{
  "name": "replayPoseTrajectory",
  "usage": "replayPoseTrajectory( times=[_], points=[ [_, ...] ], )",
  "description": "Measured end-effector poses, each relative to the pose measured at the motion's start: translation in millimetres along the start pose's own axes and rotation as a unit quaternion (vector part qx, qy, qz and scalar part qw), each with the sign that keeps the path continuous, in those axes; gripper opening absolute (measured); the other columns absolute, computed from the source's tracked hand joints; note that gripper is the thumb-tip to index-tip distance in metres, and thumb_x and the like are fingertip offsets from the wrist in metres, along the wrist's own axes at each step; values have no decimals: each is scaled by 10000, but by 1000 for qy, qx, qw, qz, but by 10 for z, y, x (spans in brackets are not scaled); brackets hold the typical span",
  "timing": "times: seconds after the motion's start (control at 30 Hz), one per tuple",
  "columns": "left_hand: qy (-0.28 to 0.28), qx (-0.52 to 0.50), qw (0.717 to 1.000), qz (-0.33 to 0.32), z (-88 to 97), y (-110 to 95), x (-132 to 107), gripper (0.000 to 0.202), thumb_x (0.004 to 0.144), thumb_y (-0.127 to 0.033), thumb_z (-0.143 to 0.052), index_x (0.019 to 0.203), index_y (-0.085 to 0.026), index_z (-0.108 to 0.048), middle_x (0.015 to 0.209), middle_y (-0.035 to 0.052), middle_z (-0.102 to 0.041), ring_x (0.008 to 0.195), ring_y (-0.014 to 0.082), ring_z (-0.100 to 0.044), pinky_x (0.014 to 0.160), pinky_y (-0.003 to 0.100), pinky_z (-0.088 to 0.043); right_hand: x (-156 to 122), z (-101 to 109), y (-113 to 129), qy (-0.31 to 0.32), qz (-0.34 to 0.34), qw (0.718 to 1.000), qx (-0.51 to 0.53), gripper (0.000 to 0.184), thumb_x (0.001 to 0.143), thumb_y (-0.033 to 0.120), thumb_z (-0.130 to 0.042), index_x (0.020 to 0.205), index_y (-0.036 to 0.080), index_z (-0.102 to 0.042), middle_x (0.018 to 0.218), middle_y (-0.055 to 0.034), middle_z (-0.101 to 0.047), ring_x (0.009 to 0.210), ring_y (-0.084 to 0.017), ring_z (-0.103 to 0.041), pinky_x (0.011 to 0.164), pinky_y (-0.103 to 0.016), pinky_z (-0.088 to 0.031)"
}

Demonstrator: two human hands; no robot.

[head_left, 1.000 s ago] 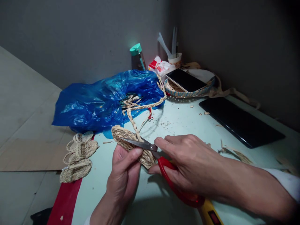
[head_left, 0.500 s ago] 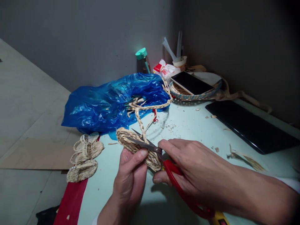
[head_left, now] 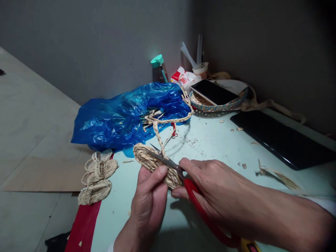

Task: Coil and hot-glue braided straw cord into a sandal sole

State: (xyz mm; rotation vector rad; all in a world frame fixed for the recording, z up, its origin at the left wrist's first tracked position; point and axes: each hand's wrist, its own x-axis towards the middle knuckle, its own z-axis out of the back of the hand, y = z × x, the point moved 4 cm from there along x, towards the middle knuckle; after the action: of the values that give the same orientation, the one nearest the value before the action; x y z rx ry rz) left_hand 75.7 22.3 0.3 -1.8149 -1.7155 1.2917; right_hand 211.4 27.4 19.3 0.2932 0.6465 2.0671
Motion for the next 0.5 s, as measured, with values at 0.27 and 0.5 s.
replayPoseTrajectory(
  times=[0.27, 0.5],
  points=[
    [12, -26, 1000, -7, 4, -44, -4, 311, 553, -95, -899, 798, -178, -728, 793, 29, -770, 733, 161, -711, 643, 230, -591, 10, 54, 35, -59, 27, 998, 23, 295, 947, 408, -634, 817, 232, -436, 730, -23, -653, 586, -219, -627, 514, -269, -324],
    [6, -43, 999, -12, 24, -57, 3, 298, 560, -91, -892, 793, -172, -725, 788, 18, -766, 728, 150, -709, 666, 222, -587, 25, 23, 99, -22, 17, 1000, -8, 245, 1015, 403, -528, 861, 222, -468, 697, -24, -647, 514, -207, -587, 481, -280, -297]
  ],
)
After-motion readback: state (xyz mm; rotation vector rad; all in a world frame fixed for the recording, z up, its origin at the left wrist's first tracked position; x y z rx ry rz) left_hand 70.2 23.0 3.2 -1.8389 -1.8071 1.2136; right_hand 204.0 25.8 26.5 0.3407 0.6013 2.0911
